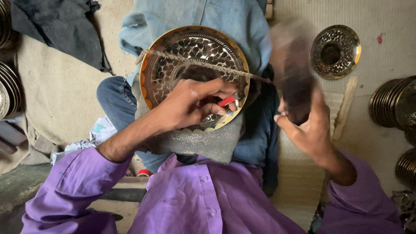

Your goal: The person sits cross-legged on the floor with an ornate brass plate resting on their lap. They hold a small red punch against the plate's patterned surface with one hand and strike it repeatedly with a wooden mallet in the other hand, repositioning the punch to work across the decorative design.

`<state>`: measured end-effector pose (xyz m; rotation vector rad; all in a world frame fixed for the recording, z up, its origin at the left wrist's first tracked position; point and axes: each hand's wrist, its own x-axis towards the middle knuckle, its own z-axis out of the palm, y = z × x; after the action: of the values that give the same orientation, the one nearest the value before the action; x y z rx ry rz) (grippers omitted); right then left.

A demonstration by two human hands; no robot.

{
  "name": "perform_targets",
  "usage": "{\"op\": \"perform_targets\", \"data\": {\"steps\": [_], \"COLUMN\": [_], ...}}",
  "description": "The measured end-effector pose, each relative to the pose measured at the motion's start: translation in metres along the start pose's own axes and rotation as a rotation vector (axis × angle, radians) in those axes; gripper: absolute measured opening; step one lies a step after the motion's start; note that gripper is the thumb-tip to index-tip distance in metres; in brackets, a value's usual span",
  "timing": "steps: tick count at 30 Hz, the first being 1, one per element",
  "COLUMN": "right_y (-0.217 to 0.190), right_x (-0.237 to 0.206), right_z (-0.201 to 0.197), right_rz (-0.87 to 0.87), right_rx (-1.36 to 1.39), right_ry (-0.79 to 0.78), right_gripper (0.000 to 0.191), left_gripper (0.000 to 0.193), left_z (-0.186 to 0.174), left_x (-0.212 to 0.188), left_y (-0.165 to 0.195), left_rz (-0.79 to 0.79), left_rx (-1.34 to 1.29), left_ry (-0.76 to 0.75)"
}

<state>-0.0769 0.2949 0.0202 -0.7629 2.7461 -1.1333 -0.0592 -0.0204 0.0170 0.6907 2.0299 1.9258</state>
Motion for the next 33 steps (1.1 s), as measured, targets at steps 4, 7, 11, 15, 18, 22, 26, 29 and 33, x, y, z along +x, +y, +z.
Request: {"op": "perform_targets", "data": {"steps": [4,7,11,15,18,22,26,29,33], "right_y": [0.002,0.010,0.033,0.050,0.048,0.035,0.016,0.004,-0.008], "right_x": [-0.006,-0.026,-0.048,-0.063,-0.066,-0.047,-0.022,0.000,0.019], "right_z": [0.010,0.029,0.081,0.105,0.088,0.042,0.006,-0.011,-0.029], "right_rz": [-0.209,0.136,0.112,0.275,0.375,0.264,0.066,-0.116,-0.145], "right_rx": [-0.169,0.286,0.567,0.573,0.644,0.300,0.041,-0.093,-0.073], "right_ry": [0.007,0.091,0.340,0.345,0.285,0.161,0.104,0.079,0.157], "right_gripper": [0.069,0.072,0.052,0.043,0.047,0.053,0.075,0.074,0.070], "left_gripper": [0.034,0.036,0.042,0.045,0.044,0.043,0.043,0.039,0.040], "left_z": [0.001,0.007,0.023,0.036,0.040,0.039,0.037,0.035,0.030], "left_x": [0.001,-0.006,-0.011,-0.008,-0.006,-0.004,-0.001,0.000,0.000], "left_y": [0.002,0.006,0.005,0.000,-0.001,0.000,0.002,0.003,0.003], "left_rz": [-0.089,-0.097,-0.170,-0.208,-0.191,-0.140,-0.133,-0.105,-0.116], "left_rx": [0.006,0.015,-0.085,-0.045,0.073,0.114,0.114,0.120,0.164], "left_ry": [0.066,0.245,0.437,0.488,0.470,0.415,0.383,0.332,0.314]}}
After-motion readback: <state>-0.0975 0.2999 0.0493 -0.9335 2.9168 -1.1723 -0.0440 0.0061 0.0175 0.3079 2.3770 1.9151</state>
